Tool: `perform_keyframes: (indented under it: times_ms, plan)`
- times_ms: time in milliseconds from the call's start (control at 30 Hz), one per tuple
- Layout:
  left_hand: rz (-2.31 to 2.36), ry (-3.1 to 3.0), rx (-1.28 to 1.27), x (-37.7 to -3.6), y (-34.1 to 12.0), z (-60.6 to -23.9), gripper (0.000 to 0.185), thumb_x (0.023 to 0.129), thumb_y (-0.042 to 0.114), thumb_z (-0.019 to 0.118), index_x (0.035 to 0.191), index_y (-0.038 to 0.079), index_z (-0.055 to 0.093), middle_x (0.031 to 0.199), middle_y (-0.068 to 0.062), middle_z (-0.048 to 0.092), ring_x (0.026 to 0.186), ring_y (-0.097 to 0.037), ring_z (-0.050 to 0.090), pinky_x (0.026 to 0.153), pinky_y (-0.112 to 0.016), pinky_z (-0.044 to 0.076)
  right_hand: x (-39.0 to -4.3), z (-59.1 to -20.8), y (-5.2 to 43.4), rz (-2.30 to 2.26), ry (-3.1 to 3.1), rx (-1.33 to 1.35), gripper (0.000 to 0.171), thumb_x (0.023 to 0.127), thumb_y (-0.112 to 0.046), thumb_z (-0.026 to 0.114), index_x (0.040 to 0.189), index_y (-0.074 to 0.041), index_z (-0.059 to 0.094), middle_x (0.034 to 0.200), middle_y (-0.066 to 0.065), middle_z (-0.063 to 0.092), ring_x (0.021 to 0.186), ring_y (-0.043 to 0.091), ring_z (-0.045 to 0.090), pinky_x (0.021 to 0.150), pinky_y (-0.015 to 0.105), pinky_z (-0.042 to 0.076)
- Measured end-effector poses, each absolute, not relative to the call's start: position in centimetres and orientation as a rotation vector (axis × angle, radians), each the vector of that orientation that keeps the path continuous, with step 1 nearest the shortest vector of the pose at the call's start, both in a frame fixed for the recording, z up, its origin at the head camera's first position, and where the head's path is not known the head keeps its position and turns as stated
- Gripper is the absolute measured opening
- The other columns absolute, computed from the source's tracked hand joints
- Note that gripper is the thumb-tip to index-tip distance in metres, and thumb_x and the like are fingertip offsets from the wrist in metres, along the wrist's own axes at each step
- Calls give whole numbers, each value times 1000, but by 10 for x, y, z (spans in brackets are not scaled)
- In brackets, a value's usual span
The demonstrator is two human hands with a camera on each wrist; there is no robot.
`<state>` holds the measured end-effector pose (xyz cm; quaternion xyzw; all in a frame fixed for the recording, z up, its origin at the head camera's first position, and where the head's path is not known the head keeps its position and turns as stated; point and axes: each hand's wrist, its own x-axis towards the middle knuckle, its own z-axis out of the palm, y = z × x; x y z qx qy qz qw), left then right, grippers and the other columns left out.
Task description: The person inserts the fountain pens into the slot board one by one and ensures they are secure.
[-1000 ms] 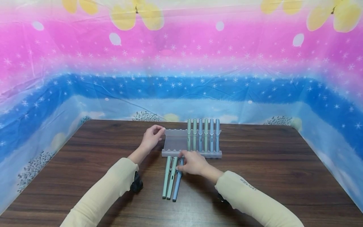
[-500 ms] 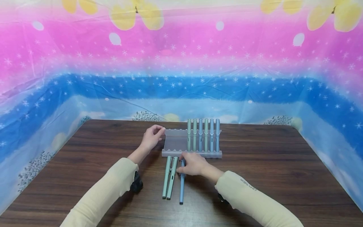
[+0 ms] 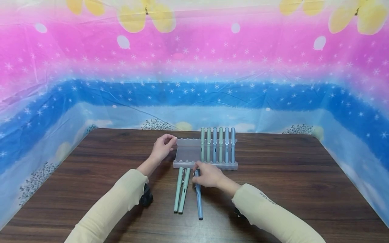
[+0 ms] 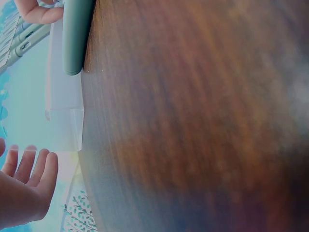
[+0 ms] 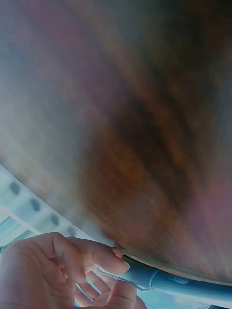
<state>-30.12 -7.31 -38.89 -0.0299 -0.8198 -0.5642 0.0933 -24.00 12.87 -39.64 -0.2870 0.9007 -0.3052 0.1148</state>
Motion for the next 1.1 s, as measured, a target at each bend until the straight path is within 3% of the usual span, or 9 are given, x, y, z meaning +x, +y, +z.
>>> perform_keyframes:
  times_ms: [467,700,933,1100]
  plan:
    - [-1667,-2435,-93,-301,-73,-389,22,89,23,54,96,3,59,87,-9,59,80,-29,58,66,-32,47,-245,-393,138,-1209,2444,-747,29,84,-13,59,109,-4,47,71,5,56,51,22,53,50,37,47]
    - [-1667,-2435,-98,-302,-73,-390,21,89,22,54,96,3,59,87,-9,59,80,-29,58,67,-32,47,-249,-390,138,-1296,2417,-725,31,83,-14,61,110,-6,48,73,6,57,49,19,50,48,35,45]
    - [-1662,-2434,-92,-303,-73,-390,21,89,23,54,95,3,59,85,-8,59,77,-27,58,67,-31,47,-236,-362,133,-1388,2407,-729,29,83,-6,58,110,0,47,77,14,58,51,29,50,50,40,45]
    - [-1668,-2430,-100,-302,-74,-390,21,89,22,54,95,3,59,86,-9,59,78,-27,58,67,-32,47,-241,-356,135,-1407,2439,-732,29,83,-8,60,109,-4,48,79,13,58,52,30,50,49,38,43]
